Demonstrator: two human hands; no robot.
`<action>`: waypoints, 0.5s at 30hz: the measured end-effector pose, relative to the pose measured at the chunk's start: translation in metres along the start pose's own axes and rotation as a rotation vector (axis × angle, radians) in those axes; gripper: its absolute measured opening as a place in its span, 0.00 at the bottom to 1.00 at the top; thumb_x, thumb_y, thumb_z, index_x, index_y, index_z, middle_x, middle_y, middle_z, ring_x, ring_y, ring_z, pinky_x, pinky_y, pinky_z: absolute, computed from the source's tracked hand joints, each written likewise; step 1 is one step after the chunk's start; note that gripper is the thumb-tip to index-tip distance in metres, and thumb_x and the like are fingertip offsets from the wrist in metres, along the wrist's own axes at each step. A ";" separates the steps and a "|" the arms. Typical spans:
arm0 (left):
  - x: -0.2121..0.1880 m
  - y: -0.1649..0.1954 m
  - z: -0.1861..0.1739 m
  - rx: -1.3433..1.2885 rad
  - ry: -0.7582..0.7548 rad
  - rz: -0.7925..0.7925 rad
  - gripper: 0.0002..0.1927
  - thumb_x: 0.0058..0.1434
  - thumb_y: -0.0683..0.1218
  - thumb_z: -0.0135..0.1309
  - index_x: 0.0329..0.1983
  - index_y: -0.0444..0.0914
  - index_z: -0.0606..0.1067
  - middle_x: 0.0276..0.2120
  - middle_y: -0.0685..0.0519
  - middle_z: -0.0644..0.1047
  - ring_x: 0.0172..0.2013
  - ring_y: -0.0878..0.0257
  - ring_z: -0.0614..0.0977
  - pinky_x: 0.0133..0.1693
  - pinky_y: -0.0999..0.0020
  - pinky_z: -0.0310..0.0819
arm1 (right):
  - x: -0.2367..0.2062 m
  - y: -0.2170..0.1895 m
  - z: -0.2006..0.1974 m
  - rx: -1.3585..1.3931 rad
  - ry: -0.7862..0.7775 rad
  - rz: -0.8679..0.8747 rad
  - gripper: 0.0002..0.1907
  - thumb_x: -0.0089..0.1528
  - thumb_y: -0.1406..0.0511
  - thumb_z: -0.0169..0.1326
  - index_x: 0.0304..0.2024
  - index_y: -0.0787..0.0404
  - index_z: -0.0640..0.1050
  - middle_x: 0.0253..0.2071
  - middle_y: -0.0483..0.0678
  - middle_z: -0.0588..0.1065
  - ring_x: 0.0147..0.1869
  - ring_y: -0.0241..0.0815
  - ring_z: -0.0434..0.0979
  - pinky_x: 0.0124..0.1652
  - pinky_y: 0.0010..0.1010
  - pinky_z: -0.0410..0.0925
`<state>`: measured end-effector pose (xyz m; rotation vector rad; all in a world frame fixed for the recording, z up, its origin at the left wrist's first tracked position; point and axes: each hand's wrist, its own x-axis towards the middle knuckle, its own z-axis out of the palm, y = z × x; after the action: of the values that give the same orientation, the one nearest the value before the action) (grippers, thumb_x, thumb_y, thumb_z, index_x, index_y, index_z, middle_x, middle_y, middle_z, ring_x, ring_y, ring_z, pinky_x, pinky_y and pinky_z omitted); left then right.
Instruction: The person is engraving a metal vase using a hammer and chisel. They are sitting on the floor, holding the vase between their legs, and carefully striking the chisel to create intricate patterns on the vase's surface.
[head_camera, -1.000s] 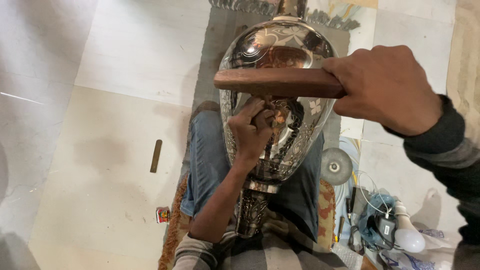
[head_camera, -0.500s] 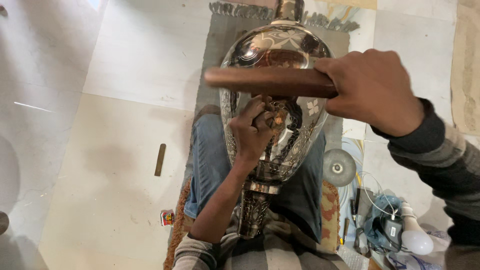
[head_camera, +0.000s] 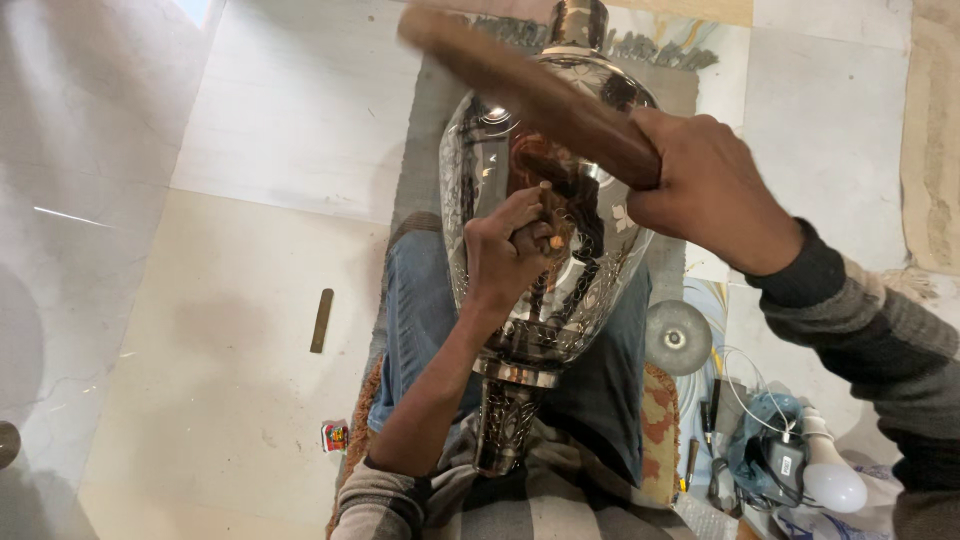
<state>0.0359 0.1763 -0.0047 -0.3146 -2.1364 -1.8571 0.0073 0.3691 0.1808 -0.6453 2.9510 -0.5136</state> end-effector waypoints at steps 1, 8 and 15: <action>0.000 0.002 0.000 0.023 -0.001 0.013 0.17 0.59 0.33 0.51 0.51 0.32 0.78 0.37 0.44 0.84 0.37 0.59 0.89 0.39 0.71 0.85 | -0.002 -0.001 0.002 0.141 0.031 0.006 0.19 0.50 0.66 0.58 0.43 0.64 0.75 0.24 0.54 0.73 0.27 0.56 0.74 0.31 0.46 0.65; 0.004 0.015 -0.007 0.055 -0.065 0.078 0.10 0.57 0.32 0.56 0.42 0.32 0.74 0.35 0.42 0.82 0.42 0.57 0.89 0.44 0.67 0.84 | -0.012 0.002 0.010 -0.008 0.081 -0.021 0.26 0.49 0.66 0.59 0.51 0.62 0.76 0.26 0.56 0.74 0.30 0.59 0.74 0.32 0.47 0.64; 0.002 0.020 -0.006 0.033 -0.119 0.062 0.24 0.50 0.32 0.56 0.53 0.33 0.76 0.41 0.43 0.85 0.49 0.54 0.86 0.46 0.68 0.83 | -0.024 0.015 0.007 -0.093 0.009 -0.015 0.21 0.48 0.64 0.59 0.44 0.60 0.76 0.24 0.54 0.73 0.30 0.56 0.75 0.31 0.47 0.64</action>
<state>0.0416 0.1735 0.0149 -0.4894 -2.2049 -1.8091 0.0241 0.3897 0.1696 -0.6767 2.9953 -0.3839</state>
